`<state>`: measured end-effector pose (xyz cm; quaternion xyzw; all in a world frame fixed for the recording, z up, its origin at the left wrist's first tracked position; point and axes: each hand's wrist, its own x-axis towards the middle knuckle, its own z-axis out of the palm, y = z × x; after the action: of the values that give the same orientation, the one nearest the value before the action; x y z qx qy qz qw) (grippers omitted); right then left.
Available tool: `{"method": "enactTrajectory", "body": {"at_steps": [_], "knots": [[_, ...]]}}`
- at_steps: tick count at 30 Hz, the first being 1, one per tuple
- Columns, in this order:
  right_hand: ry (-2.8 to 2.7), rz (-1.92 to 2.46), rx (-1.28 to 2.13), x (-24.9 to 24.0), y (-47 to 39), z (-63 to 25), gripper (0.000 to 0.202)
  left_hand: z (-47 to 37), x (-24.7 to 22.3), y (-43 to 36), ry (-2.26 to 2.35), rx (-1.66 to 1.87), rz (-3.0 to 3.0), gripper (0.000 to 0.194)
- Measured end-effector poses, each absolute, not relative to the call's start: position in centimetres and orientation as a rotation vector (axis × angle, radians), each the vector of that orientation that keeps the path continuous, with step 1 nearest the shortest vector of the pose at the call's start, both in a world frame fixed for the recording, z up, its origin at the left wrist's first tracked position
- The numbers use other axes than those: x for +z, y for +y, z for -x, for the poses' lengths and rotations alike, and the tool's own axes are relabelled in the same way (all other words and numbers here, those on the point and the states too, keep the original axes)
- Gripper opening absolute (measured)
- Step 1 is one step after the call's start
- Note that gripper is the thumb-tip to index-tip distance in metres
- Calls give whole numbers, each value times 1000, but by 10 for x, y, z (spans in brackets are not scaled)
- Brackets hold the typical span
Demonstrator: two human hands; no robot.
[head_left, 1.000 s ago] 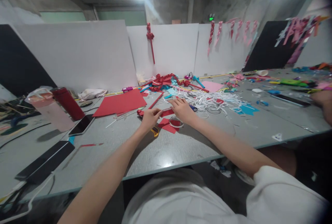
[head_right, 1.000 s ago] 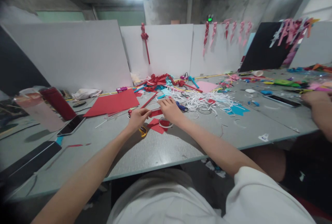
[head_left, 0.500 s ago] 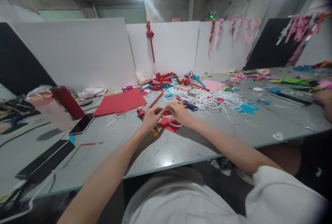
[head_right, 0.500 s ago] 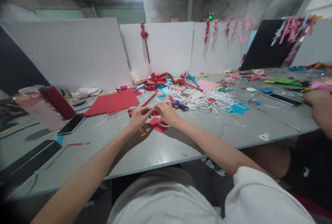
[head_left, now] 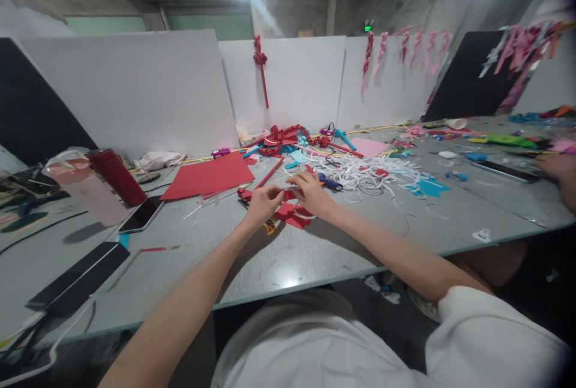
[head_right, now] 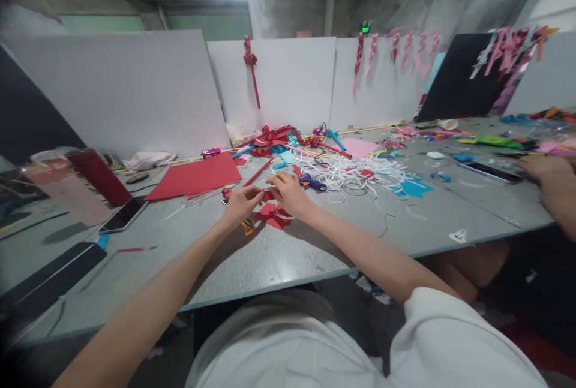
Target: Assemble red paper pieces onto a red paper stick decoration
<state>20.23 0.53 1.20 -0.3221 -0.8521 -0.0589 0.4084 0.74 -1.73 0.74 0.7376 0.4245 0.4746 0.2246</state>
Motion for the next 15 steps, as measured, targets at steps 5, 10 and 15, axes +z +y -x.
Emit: {"method": "enactTrajectory", "body": {"at_steps": [5, 10, 15], "knots": [[-2083, 770, -47, 14, 0, -200, 13, -8, 9, -19, 1261, 1379, -2032, 18], [-2058, 742, 68, 12, -4, -198, 14, -7, 9, -18, 1345, 1441, -2084, 16], [-2062, 788, 210, 11, -8, -195, 20, -7, 8, -20, 1308, 1451, -2174, 16]]}}
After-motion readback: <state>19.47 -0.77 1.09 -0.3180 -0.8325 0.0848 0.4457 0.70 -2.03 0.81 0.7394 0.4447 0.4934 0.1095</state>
